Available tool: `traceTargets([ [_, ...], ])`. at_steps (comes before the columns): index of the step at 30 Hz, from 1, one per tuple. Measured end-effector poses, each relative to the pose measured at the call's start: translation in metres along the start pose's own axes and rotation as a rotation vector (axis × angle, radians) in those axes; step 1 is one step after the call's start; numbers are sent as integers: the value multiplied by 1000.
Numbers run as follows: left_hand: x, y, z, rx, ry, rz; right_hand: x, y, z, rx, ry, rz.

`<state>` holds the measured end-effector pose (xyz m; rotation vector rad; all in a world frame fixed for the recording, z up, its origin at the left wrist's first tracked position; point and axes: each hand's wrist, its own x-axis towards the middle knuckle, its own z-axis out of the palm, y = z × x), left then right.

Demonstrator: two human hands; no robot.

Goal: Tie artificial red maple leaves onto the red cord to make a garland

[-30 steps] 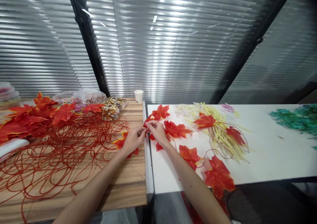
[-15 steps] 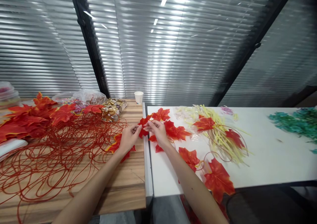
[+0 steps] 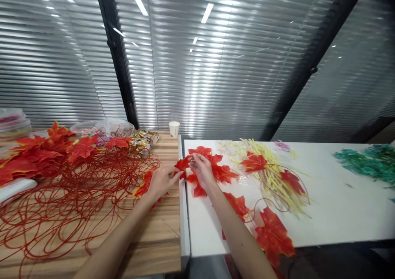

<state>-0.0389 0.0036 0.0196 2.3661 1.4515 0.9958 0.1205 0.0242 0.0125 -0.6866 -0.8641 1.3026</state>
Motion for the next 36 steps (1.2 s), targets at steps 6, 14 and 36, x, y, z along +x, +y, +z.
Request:
traceTargets([
  [6, 0, 3, 0, 98, 179, 77, -5, -2, 6, -40, -133, 22],
  [14, -2, -2, 7, 50, 200, 233, -8, 1, 14, -190, -110, 2],
  [36, 5, 4, 7, -757, 209, -241, 6, -2, -6, 298, 111, 31],
])
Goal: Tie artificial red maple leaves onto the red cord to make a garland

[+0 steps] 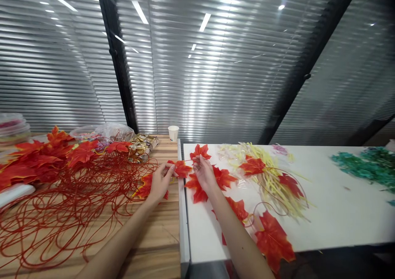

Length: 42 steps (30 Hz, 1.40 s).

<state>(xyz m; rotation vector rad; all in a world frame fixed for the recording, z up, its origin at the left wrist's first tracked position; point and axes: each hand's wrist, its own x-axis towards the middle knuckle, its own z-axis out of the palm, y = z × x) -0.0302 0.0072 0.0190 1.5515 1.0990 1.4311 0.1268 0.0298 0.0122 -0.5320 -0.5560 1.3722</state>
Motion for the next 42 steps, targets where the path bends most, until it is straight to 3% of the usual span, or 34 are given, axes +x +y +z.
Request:
traceTargets([
  [4, 3, -1, -1, -34, 109, -72, 1, -1, 0, 13, -4, -17],
  [8, 5, -1, -4, -4, 179, -40, -1, -1, 2, 10, -18, -17],
  [14, 9, 1, -11, 2, 300, 10, 3, 0, -3, -4, 59, -51],
  [18, 9, 3, -11, 16, 325, 9, 5, 1, -5, -1, 75, -37],
  [21, 7, 2, -8, 5, 264, -11, 0, 1, 1, -53, 15, -2],
  [25, 2, 1, -1, 8, 84, -71, -14, 7, 15, -320, -207, 58],
  [29, -3, 6, 4, -50, -40, -98, -23, 17, 23, -491, -374, 27],
  [33, -4, 11, 5, -110, -53, -125, -23, 19, 22, -532, -395, -36],
  [42, -4, 9, 4, -67, -177, -151, -18, 23, 16, -539, -289, -142],
])
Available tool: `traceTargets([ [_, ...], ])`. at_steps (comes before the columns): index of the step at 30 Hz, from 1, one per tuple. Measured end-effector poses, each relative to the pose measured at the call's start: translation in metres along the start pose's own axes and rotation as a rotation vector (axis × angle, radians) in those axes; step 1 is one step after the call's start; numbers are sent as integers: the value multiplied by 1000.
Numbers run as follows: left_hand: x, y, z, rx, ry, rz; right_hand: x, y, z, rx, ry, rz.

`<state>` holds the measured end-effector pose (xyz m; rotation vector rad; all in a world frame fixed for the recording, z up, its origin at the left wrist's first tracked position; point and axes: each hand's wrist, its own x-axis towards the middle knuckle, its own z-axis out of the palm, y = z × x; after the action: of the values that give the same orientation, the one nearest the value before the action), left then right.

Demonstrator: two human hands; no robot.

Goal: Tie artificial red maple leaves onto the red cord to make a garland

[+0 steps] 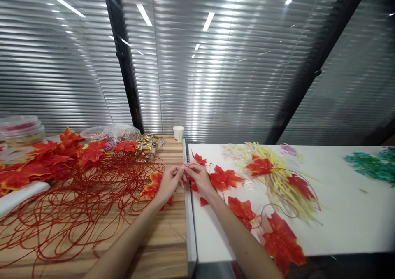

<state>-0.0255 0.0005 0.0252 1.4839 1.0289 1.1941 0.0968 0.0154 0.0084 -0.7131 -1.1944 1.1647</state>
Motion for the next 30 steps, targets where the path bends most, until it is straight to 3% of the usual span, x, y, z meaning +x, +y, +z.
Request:
traceTargets([
  [9, -1, -8, -11, 666, 58, 204, 14, -16, -33, 399, 405, 29],
  [12, -2, -4, -12, 790, 44, 214, 15, -17, -38, 400, 432, 12],
  [16, 0, 10, -21, 904, 70, 287, 13, -13, -31, 337, 370, 50],
  [20, 4, 15, -46, 938, 44, 137, 12, -10, -26, 323, 354, 51],
  [24, 4, 9, -71, 991, -146, -14, 13, -9, -30, 314, 393, 27],
  [27, 2, 7, -81, 990, -275, -42, 14, -9, -34, 325, 446, -16],
  [30, 0, 8, -82, 1041, -297, -68, 15, -9, -38, 366, 524, -74],
])
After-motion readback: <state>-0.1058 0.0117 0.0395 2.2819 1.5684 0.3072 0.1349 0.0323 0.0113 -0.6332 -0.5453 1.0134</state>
